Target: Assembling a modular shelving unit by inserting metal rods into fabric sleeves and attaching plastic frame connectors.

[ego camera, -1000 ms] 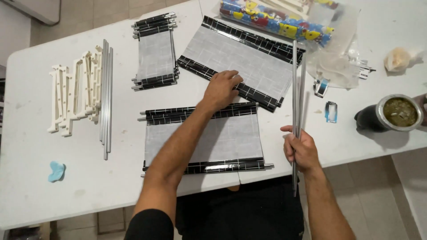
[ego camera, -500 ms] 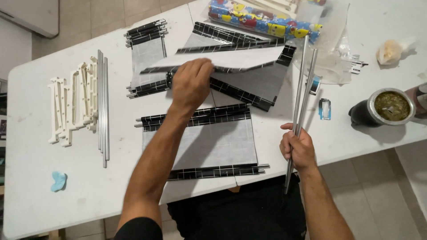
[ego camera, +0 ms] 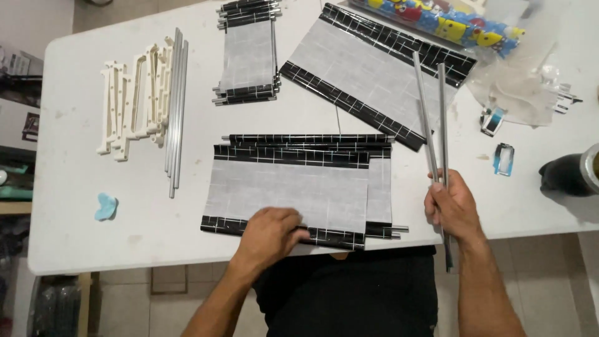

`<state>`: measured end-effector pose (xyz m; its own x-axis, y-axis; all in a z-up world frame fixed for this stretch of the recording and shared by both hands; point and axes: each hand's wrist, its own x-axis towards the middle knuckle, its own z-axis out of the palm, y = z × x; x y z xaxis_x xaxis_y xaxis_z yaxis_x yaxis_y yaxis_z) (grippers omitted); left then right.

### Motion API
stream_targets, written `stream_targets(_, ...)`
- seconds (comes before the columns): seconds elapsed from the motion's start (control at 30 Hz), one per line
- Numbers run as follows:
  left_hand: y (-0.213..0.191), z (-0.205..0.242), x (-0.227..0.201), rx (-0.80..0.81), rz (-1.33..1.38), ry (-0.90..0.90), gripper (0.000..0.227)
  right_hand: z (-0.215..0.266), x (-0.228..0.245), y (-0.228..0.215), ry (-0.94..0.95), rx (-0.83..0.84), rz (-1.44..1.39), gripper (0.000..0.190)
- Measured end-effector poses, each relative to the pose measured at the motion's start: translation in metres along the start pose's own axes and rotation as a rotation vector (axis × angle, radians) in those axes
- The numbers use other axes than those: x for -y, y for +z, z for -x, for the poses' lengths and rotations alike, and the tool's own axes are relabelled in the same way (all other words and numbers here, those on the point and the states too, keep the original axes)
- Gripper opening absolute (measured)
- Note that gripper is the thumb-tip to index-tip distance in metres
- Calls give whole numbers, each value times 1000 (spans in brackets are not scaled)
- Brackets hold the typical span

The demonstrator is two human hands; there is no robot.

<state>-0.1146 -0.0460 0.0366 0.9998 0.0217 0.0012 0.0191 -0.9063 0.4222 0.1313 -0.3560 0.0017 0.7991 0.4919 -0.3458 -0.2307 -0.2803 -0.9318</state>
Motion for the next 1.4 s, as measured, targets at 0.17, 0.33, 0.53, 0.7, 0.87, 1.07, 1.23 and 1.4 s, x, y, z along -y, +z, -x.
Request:
stream_targets(0.17,23,-94,10,-255,-12,86,17,18,26,2,14,-99,286,18)
stream_targets(0.33,67,-171,11,-133,-19,66,34,42,12,-27,-83,-134,589,24)
stream_targets(0.53,74,-172,15,-146,43,85,20,61,-22,-65,-221,-183,770,23)
stream_targets(0.7,65,-162,37,-305,257,161,30,51,-53,-95,-419,-132,819,28)
stream_targets(0.87,30,-147,31,-302,432,236,77,33,-34,-92,-552,-73,769,24)
stream_targets(1.07,28,-143,31,-257,526,252,87,27,-27,-82,-563,-129,790,22)
stream_targets(1.23,27,-143,26,-246,523,310,81,27,-15,-76,-599,-142,799,23)
stream_targets(1.4,23,-145,21,-243,529,361,81,30,-12,-78,-608,-160,831,20)
